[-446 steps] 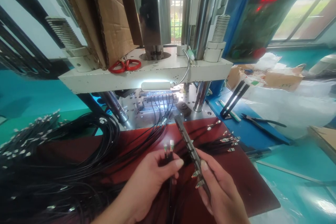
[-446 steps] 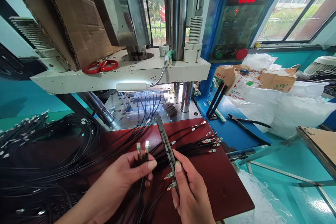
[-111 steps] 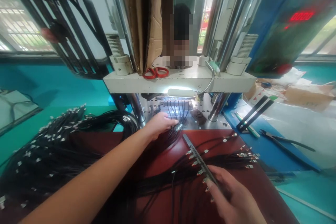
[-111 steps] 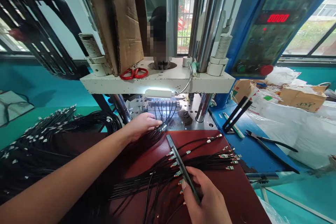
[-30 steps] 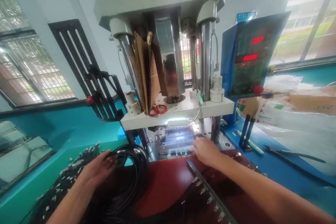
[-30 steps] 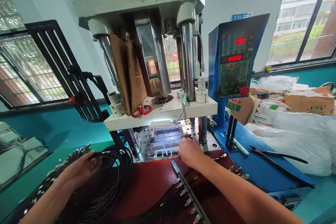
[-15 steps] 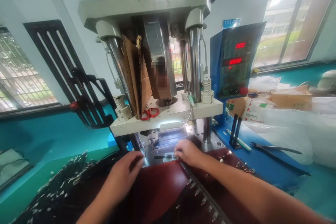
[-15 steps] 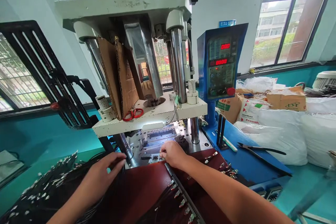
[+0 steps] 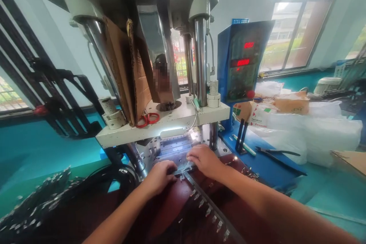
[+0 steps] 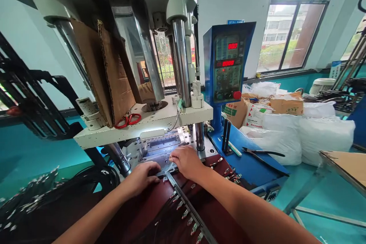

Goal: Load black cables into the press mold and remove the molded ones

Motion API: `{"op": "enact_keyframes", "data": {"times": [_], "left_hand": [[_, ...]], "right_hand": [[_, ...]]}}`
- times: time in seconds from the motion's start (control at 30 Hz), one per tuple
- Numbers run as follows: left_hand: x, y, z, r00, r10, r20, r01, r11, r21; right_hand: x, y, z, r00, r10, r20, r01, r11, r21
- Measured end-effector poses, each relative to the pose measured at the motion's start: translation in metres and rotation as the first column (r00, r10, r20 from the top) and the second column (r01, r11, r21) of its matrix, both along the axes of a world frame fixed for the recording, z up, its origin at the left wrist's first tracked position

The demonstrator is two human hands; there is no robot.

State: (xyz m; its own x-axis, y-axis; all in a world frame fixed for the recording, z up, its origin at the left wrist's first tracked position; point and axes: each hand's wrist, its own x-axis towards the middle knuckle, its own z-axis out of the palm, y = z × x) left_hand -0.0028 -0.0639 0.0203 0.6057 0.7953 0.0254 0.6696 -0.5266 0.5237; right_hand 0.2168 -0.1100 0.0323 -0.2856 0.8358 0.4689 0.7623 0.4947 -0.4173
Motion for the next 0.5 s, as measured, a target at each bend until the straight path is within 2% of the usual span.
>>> {"op": "enact_keyframes", "data": {"times": [0.1, 0.2, 0.3, 0.4, 0.47, 0.5], "left_hand": [[0.001, 0.008, -0.003, 0.997, 0.071, -0.013, -0.07, 0.997, 0.007], [-0.001, 0.015, -0.003, 0.991, 0.129, -0.032, -0.129, 0.992, 0.013], [-0.003, 0.016, -0.002, 0.991, 0.125, -0.039, -0.123, 0.992, 0.041], [-0.006, 0.012, -0.004, 0.995, 0.095, -0.03, -0.091, 0.991, 0.097], [-0.007, 0.009, -0.005, 0.997, 0.072, -0.028, -0.068, 0.99, 0.121], [-0.007, 0.007, -0.004, 0.998, 0.056, -0.026, -0.052, 0.99, 0.128]], "right_hand": [[-0.012, 0.009, 0.007, 1.0, -0.026, 0.005, 0.026, 0.998, 0.054], [-0.022, 0.014, 0.027, 1.0, -0.024, 0.004, 0.024, 0.995, 0.097], [-0.013, 0.0, 0.049, 1.0, -0.001, 0.012, -0.001, 0.993, 0.119], [0.027, -0.047, 0.055, 0.996, -0.081, -0.04, 0.086, 0.984, 0.154], [0.066, -0.096, 0.045, 0.941, -0.28, -0.191, 0.314, 0.932, 0.18], [0.087, -0.123, 0.036, 0.889, -0.386, -0.246, 0.431, 0.888, 0.16]]}}
